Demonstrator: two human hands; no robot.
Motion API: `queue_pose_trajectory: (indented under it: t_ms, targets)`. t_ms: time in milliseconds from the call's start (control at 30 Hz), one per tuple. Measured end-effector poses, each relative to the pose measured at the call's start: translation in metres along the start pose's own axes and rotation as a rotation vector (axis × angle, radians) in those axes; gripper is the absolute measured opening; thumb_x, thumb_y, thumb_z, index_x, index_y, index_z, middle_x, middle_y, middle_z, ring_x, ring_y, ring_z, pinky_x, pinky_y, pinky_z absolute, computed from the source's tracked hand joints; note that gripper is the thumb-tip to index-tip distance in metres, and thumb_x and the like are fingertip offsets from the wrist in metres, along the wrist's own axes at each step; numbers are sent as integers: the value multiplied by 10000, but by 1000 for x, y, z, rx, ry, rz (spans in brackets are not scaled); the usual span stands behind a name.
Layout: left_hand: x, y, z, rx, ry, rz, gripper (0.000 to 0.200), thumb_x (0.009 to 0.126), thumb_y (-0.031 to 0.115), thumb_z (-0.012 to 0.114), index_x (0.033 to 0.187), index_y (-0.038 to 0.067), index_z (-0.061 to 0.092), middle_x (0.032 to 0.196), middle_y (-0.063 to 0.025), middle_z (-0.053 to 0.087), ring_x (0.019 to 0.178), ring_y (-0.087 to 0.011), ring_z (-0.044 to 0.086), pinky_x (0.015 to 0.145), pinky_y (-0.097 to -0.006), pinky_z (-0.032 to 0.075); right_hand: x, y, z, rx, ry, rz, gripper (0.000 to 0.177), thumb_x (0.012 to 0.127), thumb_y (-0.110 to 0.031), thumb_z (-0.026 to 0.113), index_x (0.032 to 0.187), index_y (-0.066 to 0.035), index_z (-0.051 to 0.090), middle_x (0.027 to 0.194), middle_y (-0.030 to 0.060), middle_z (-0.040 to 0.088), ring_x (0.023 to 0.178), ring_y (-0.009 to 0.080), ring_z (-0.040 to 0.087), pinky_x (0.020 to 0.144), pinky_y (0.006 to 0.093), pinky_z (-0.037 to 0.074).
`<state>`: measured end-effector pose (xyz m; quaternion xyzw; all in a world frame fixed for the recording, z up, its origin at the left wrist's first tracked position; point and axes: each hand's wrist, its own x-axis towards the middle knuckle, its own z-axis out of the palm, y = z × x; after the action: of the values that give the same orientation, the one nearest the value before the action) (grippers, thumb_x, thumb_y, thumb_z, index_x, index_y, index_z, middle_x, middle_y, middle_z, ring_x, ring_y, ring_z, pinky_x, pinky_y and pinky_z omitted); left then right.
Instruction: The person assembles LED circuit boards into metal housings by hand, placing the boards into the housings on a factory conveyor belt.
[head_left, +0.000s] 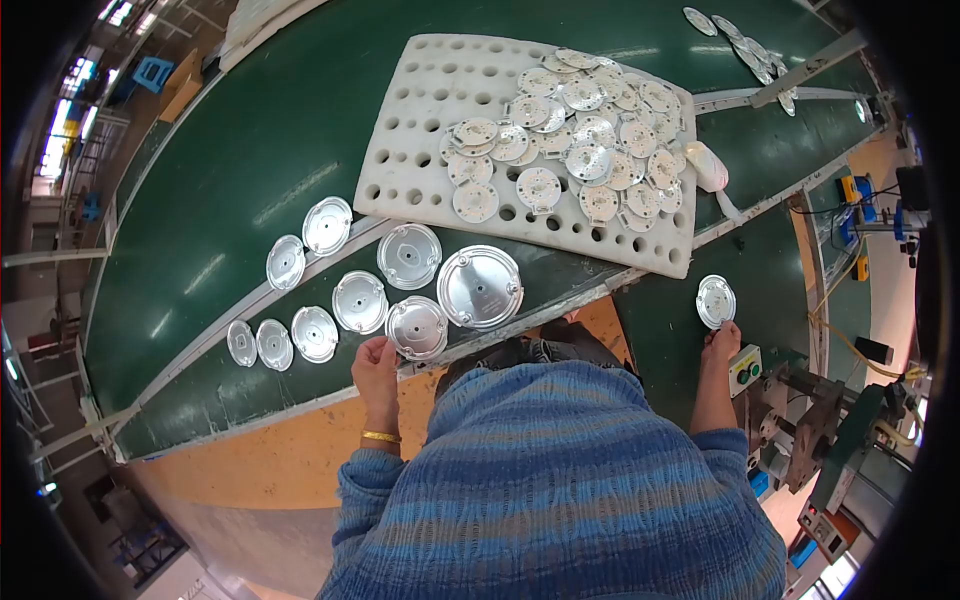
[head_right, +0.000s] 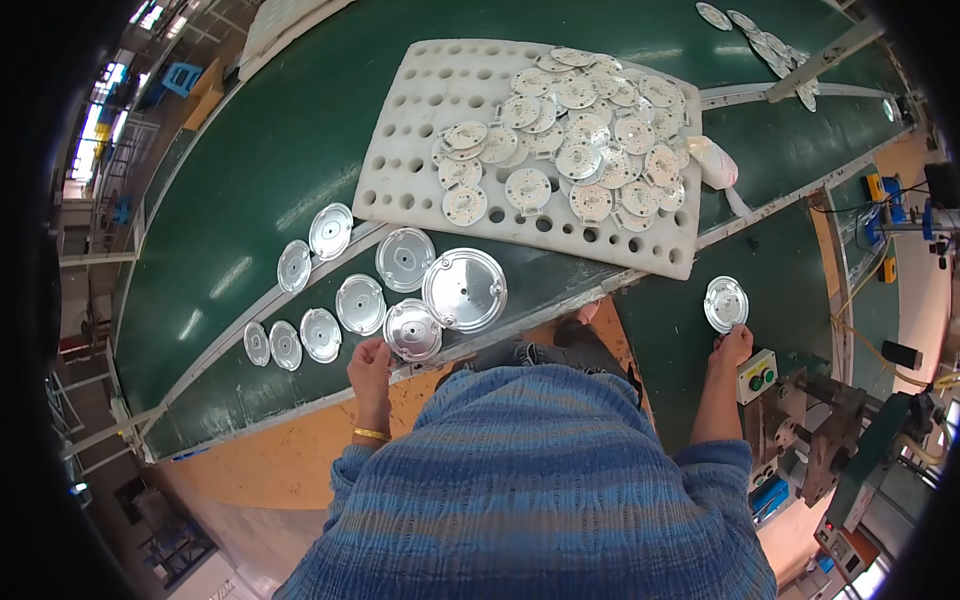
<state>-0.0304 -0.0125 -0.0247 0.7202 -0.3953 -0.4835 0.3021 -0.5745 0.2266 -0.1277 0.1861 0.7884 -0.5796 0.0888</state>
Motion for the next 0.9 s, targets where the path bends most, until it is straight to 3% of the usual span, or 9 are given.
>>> queue_pose_trajectory:
  t_ms: [33,67,300,367,433,500,633,733,900]
  targets:
    - [2,-10,0,69,21,15,163,813,107,611,941,14,574,779,-16,612,596,-60,537,502,-175,395,1,-1,1,-5,8,-2,100,855,-144,527,910,-61,519,628,24,512,468,106,471,378,224,366]
    - [6,-25,-3,187,81,95,234,775,147,654,920,-24,588,796,-83,641,668,-138,600,619,-256,477,1,-1,3,-12,23,-1,114,854,-154,531,911,-55,521,639,31,522,472,110,480,381,226,375]
    - [8,-27,6,404,190,112,268,752,202,676,871,-28,607,748,-115,644,666,-179,611,637,-299,481,-35,-30,4,-294,184,-178,214,846,-220,546,899,-14,557,719,68,572,545,131,535,456,249,439]
    - [12,-28,10,364,207,114,238,753,187,674,847,-20,604,731,-104,640,646,-168,603,614,-295,475,-27,-19,9,-463,232,-584,153,825,-141,530,881,-4,569,750,116,593,676,207,585,629,330,480]
    - [14,-19,13,398,197,122,217,756,176,671,828,-16,600,717,-96,635,630,-158,594,597,-291,469,-76,-59,31,-458,36,-783,135,824,-128,535,873,-9,573,790,119,598,735,228,577,721,351,454]
    - [18,-22,13,416,187,123,203,758,168,668,815,-14,599,705,-88,632,619,-149,586,589,-285,463,-112,-84,57,-461,-153,-891,126,818,-116,547,878,-9,571,798,126,591,699,226,570,678,331,454]
    - [33,-48,-1,324,138,113,168,786,145,643,807,-9,580,704,-53,602,604,-127,552,572,-265,448,-149,-103,102,-460,-528,-938,123,798,-124,580,861,-19,581,786,115,595,688,243,581,629,316,456]
    - [26,-45,-8,136,61,23,119,831,113,597,821,20,525,713,-12,533,592,-91,492,521,-232,411,-168,-118,132,-555,-527,-1018,166,784,-181,609,865,-36,600,786,117,607,699,260,596,636,345,465]
    - [-3,-7,-26,-178,-6,1,104,858,112,567,838,56,482,698,10,499,584,-50,454,496,-174,351,-160,-132,176,-722,-453,-741,367,712,-334,673,950,-65,600,825,138,634,774,297,611,691,411,468]
